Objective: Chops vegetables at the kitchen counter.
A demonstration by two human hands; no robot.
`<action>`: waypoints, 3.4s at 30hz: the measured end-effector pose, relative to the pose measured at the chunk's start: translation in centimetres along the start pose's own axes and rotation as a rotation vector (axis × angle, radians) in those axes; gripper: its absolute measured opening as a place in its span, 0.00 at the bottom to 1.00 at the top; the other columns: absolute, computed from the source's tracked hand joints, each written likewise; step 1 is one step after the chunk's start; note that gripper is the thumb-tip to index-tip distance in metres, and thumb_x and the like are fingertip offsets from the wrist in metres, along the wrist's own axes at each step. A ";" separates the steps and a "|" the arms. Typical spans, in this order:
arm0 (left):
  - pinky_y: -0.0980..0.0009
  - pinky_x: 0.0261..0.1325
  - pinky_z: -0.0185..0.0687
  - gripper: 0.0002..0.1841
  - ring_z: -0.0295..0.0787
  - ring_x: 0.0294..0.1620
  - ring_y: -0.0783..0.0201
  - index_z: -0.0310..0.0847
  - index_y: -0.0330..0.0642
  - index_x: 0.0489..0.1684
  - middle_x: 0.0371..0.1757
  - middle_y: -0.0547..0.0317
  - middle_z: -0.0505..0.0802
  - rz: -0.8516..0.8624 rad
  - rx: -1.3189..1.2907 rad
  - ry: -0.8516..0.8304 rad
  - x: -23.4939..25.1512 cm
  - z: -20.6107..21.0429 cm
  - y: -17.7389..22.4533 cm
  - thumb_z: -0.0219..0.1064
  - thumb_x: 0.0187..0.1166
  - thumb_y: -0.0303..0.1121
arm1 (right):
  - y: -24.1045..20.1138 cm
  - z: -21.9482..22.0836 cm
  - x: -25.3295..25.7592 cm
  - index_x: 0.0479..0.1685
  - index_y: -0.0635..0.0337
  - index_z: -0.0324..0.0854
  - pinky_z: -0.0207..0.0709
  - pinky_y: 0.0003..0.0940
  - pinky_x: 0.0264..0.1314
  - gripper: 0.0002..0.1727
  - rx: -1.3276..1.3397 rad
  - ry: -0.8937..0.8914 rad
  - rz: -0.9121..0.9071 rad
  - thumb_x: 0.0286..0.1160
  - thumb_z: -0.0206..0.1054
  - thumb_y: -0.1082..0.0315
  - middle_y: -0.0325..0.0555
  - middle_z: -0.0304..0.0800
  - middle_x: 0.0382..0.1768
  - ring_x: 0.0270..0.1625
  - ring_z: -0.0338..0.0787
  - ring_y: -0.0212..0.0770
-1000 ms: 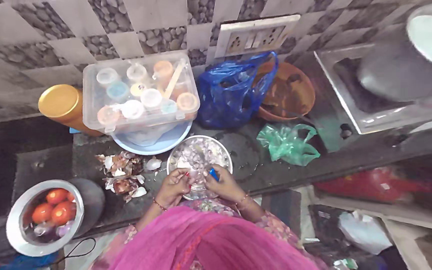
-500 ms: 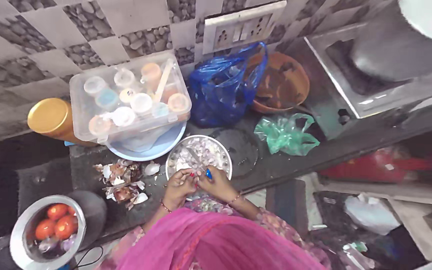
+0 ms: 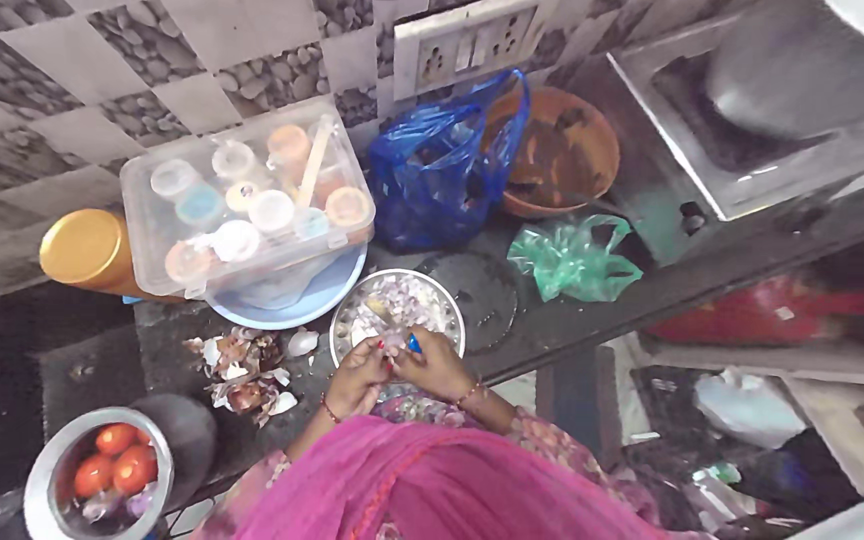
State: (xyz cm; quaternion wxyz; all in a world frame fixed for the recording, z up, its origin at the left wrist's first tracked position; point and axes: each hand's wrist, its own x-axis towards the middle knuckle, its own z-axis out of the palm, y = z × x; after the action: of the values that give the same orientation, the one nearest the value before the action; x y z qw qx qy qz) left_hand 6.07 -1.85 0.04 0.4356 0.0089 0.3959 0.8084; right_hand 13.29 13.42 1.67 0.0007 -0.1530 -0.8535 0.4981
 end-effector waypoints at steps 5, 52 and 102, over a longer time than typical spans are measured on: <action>0.76 0.43 0.89 0.12 0.92 0.36 0.74 0.88 0.47 0.53 0.41 0.64 0.96 0.020 -0.019 -0.093 0.0 -0.4 0.0 0.69 0.75 0.26 | 0.4 -0.1 0.1 0.41 0.71 0.83 0.79 0.42 0.33 0.26 -0.025 0.012 -0.078 0.78 0.65 0.49 0.49 0.84 0.24 0.27 0.83 0.42; 0.75 0.45 0.88 0.14 0.92 0.37 0.72 0.85 0.42 0.56 0.41 0.62 0.95 -0.023 -0.014 -0.049 1.5 0.2 0.3 0.65 0.75 0.22 | 1.5 -1.8 1.3 0.40 0.71 0.80 0.76 0.34 0.34 0.26 -0.002 -0.125 -0.048 0.79 0.64 0.50 0.45 0.80 0.24 0.27 0.79 0.34; 0.77 0.40 0.86 0.10 0.88 0.32 0.75 0.83 0.41 0.41 0.32 0.65 0.92 -0.111 0.109 0.018 2.4 0.8 1.1 0.59 0.75 0.17 | 0.7 -0.5 1.3 0.29 0.69 0.79 0.76 0.46 0.35 0.30 -0.099 -0.109 0.155 0.89 0.50 0.50 0.48 0.78 0.22 0.28 0.82 0.45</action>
State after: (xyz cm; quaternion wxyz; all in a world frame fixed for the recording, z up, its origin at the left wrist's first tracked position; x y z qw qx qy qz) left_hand 4.13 -0.02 0.47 0.4750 0.0035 0.4428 0.7605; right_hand 12.30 14.55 1.14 -0.0917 -0.1912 -0.8615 0.4614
